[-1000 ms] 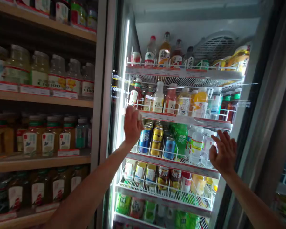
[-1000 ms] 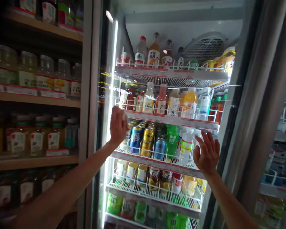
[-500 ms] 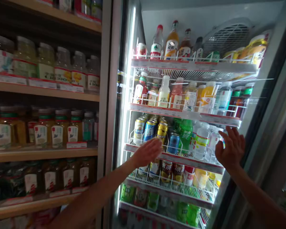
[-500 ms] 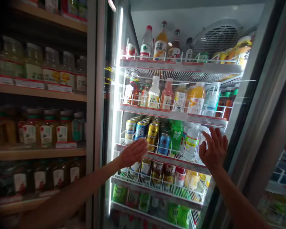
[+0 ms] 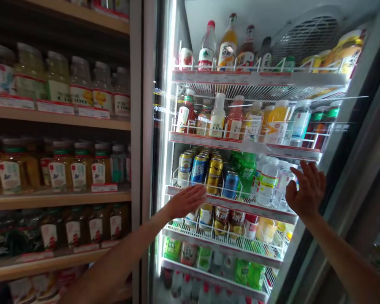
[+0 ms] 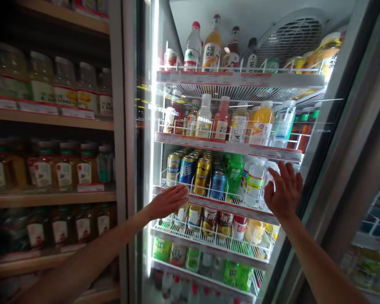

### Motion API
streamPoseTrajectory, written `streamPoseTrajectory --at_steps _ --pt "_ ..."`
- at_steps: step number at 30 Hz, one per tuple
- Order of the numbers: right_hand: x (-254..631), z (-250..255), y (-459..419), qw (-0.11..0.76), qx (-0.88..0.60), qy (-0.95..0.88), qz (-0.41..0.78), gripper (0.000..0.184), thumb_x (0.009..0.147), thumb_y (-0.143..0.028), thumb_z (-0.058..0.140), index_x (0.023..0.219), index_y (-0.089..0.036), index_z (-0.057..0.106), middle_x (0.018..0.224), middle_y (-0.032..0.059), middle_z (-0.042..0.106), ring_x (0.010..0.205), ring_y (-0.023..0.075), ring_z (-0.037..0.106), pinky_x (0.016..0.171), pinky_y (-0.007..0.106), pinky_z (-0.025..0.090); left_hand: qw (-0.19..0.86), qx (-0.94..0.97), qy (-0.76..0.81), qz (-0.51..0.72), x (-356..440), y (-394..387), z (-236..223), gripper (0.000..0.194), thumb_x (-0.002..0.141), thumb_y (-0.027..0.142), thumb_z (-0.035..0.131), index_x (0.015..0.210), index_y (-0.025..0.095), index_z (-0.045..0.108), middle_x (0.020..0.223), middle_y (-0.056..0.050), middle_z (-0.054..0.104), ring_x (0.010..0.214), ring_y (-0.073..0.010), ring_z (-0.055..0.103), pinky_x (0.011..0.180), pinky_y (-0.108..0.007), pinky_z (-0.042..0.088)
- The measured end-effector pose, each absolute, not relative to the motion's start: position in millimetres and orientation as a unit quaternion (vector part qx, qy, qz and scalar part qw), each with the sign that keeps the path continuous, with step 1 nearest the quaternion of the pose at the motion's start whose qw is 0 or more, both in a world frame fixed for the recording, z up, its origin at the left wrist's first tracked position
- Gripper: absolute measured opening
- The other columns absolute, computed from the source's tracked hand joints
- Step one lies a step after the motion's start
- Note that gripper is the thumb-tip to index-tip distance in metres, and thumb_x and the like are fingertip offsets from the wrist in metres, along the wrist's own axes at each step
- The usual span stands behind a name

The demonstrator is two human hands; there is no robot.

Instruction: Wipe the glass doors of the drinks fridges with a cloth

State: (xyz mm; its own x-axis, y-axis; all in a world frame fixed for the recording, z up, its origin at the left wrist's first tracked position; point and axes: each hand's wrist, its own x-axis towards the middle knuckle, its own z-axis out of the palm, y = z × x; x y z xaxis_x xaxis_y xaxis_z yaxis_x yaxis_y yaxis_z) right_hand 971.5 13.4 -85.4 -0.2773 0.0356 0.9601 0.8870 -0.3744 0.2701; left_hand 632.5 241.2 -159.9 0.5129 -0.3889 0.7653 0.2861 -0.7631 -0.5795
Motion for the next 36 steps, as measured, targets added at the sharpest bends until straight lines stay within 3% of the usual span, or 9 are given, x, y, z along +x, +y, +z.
streamPoseTrajectory --at_steps 2,7,12,14,16,20,27,32,36 --pt "970 -85 13 0.338 -0.519 -0.455 -0.64 0.04 0.08 -0.02 0.048 0.12 -0.021 0.051 0.134 0.0102 0.049 0.129 0.0268 0.04 0.108 0.044 0.028 0.317 -0.791 -0.017 -0.523 619 250 -156 0.045 0.086 0.024 0.047 0.129 0.031 0.039 0.143 -0.001 0.038 0.132 -0.0163 0.033 0.105 -0.034 0.04" --pt "970 -85 14 0.346 -0.503 -0.455 -0.648 0.04 0.078 -0.019 0.05 0.118 -0.021 0.053 0.132 0.0109 0.051 0.127 0.0284 0.042 0.107 0.045 0.03 0.257 -0.714 -0.155 -0.633 615 258 -145 0.056 0.085 0.015 0.044 0.138 0.017 0.026 0.151 -0.016 0.005 0.139 -0.0287 0.009 0.108 -0.051 0.032" --pt "973 -84 13 0.345 -0.501 -0.465 -0.644 0.041 0.078 -0.02 0.049 0.119 -0.021 0.053 0.132 0.0115 0.051 0.127 0.0293 0.042 0.106 0.047 0.03 0.342 -0.804 0.029 -0.485 651 228 -150 0.045 0.084 0.019 0.048 0.128 0.024 0.042 0.143 -0.006 0.037 0.135 -0.0207 0.029 0.106 -0.037 0.038" --pt "974 -84 13 0.339 -0.492 -0.469 -0.651 0.043 0.078 -0.018 0.049 0.12 -0.02 0.052 0.133 0.0116 0.05 0.127 0.029 0.041 0.106 0.049 0.03 0.345 -0.797 0.028 -0.494 647 233 -137 0.04 0.084 0.022 0.05 0.124 0.027 0.047 0.136 -0.002 0.047 0.131 -0.0169 0.035 0.105 -0.031 0.039" --pt "973 -85 13 0.343 -0.486 -0.473 -0.65 0.043 0.078 -0.016 0.048 0.121 -0.018 0.051 0.134 0.0114 0.049 0.128 0.0281 0.04 0.106 0.05 0.03 0.315 -0.751 -0.037 -0.579 636 247 -116 0.043 0.085 0.022 0.047 0.128 0.026 0.042 0.141 -0.005 0.04 0.133 -0.0186 0.031 0.106 -0.035 0.038" --pt "972 -85 13 0.342 -0.488 -0.473 -0.649 0.041 0.078 -0.015 0.048 0.12 -0.018 0.051 0.134 0.0107 0.049 0.13 0.0261 0.039 0.106 0.049 0.03 0.239 -0.631 -0.16 -0.72 640 260 -81 0.056 0.088 0.015 0.034 0.141 0.019 0.015 0.152 -0.013 0.002 0.14 -0.0236 0.003 0.111 -0.053 0.024" --pt "970 -84 11 0.339 -0.496 -0.467 -0.649 0.039 0.078 -0.015 0.049 0.117 -0.019 0.052 0.134 0.0099 0.05 0.129 0.0251 0.04 0.106 0.047 0.031 0.392 -0.785 0.094 -0.471 686 227 -50 0.045 0.087 0.022 0.042 0.132 0.02 0.036 0.142 -0.008 0.037 0.137 -0.0216 0.022 0.108 -0.04 0.036" --pt "969 -83 11 0.337 -0.503 -0.469 -0.643 0.038 0.079 -0.015 0.048 0.116 -0.018 0.051 0.134 0.0119 0.049 0.13 0.0259 0.039 0.106 0.048 0.03 0.23 -0.63 -0.153 -0.726 669 256 14 0.047 0.086 0.018 0.039 0.132 0.018 0.035 0.146 -0.011 0.027 0.138 -0.0219 0.019 0.112 -0.043 0.03" --pt "969 -83 12 0.327 -0.502 -0.458 -0.657 0.038 0.078 -0.015 0.049 0.116 -0.018 0.052 0.133 0.0112 0.05 0.129 0.0252 0.039 0.106 0.046 0.031 0.3 -0.697 -0.055 -0.65 708 226 8 0.05 0.083 0.017 0.043 0.133 0.019 0.035 0.146 -0.01 0.028 0.138 -0.0235 0.017 0.111 -0.046 0.031"
